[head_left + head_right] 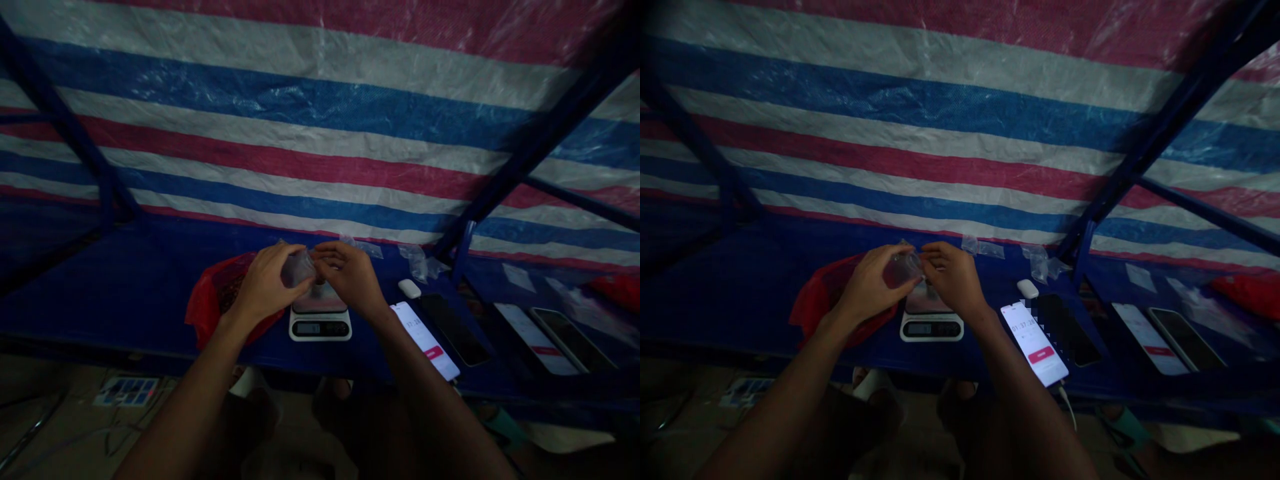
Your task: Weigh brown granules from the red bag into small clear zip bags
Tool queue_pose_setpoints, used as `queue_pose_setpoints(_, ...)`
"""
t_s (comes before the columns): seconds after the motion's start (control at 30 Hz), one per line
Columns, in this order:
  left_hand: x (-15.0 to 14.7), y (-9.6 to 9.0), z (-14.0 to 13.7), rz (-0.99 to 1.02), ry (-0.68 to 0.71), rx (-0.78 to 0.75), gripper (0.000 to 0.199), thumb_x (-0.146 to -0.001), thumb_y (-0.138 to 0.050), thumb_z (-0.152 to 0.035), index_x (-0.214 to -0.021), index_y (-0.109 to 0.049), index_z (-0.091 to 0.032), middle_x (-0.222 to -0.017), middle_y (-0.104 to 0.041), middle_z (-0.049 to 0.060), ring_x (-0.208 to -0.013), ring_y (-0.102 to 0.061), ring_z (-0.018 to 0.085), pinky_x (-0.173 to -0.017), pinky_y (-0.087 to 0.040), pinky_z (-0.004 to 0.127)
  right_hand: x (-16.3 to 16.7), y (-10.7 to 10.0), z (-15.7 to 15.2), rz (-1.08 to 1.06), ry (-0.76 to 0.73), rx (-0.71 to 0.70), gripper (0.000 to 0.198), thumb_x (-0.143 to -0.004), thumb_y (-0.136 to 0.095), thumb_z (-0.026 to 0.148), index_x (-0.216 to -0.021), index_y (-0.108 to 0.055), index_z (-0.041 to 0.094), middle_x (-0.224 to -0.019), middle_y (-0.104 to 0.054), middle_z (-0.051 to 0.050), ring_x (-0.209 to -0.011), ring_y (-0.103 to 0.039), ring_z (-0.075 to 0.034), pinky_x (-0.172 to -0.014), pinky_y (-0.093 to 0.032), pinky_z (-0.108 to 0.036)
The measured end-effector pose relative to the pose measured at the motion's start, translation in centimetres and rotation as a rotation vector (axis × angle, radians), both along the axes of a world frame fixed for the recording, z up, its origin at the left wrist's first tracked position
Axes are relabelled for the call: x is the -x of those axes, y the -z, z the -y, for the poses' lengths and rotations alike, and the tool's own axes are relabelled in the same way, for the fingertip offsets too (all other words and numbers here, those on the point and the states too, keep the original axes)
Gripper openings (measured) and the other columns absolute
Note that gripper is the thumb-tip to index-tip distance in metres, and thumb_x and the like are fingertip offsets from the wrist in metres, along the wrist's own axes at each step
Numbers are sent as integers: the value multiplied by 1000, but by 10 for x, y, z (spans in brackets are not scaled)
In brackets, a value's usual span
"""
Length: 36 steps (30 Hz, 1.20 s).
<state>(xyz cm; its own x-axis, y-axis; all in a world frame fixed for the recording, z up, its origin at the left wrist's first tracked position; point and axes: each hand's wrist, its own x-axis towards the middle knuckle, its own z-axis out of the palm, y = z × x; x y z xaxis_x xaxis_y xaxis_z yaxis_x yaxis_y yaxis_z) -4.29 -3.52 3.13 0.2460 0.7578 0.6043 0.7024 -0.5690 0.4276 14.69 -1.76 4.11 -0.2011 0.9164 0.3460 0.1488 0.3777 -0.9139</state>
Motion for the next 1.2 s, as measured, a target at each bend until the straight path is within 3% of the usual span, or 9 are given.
queue_pose_setpoints(0.13, 12, 2, -2, 209, -16, 53, 36, -88, -66, -32, -122, -60, -20, -121, -71, 8, -111, -67, 25, -99, -51, 39, -19, 1, -8, -55, 25, -21, 24, -87, -66, 25, -111, -67, 19, -113, -76, -10, -100, -75, -22, -88, -62, -37)
queue_pose_setpoints(0.2, 17, 6, -5, 228, -25, 80, 38, -88, -66, -32, -123, -59, -20, -122, -70, 8, -111, -67, 25, -100, -51, 39, -36, 8, -15, 47, 57, -74, 27, -87, -65, 22, -114, -67, 18, -115, -75, -11, -105, -73, -24, -89, -60, -40)
queue_pose_setpoints(0.33, 20, 19, -10, 80, 28, 227, 45, -86, -67, -33, -128, -57, -21, -129, -68, 11, -117, -66, 28, -102, -51, 42, -59, 31, -22, 412, -13, -59, 41, -80, -73, 18, -121, -68, 18, -122, -73, -12, -111, -69, -27, -95, -55, -46)
queue_pose_setpoints(0.5, 16, 30, -11, -45, 71, 342, 41, -85, -66, -34, -124, -60, -23, -122, -71, 11, -107, -69, 29, -92, -53, 41, -47, 49, -22, 477, -121, 42, 41, -74, -82, 22, -114, -73, 15, -112, -76, -12, -99, -72, -24, -89, -57, -40)
queue_pose_setpoints(0.73, 9, 34, -11, -42, 105, 348, 39, -81, -70, -30, -118, -63, -21, -117, -70, 9, -105, -68, 27, -90, -53, 38, -31, 49, -23, 400, -155, 21, 26, -78, -76, 17, -104, -76, 16, -102, -79, -9, -92, -74, -21, -85, -58, -34)
queue_pose_setpoints(0.97, 7, 37, -12, 3, 153, 340, 41, -82, -71, -29, -121, -62, -20, -120, -69, 9, -109, -67, 27, -95, -52, 39, -35, 46, -21, 517, -100, -141, 28, -81, -76, 19, -108, -75, 19, -109, -77, -8, -103, -68, -23, -96, -50, -40)
queue_pose_setpoints(1.2, 5, 41, -16, 70, 181, 349, 42, -83, -70, -30, -123, -62, -20, -120, -70, 10, -108, -67, 26, -95, -53, 40, -35, 40, -21, 532, -154, -239, 31, -81, -74, 15, -112, -73, 19, -112, -74, -7, -105, -67, -23, -96, -49, -39)
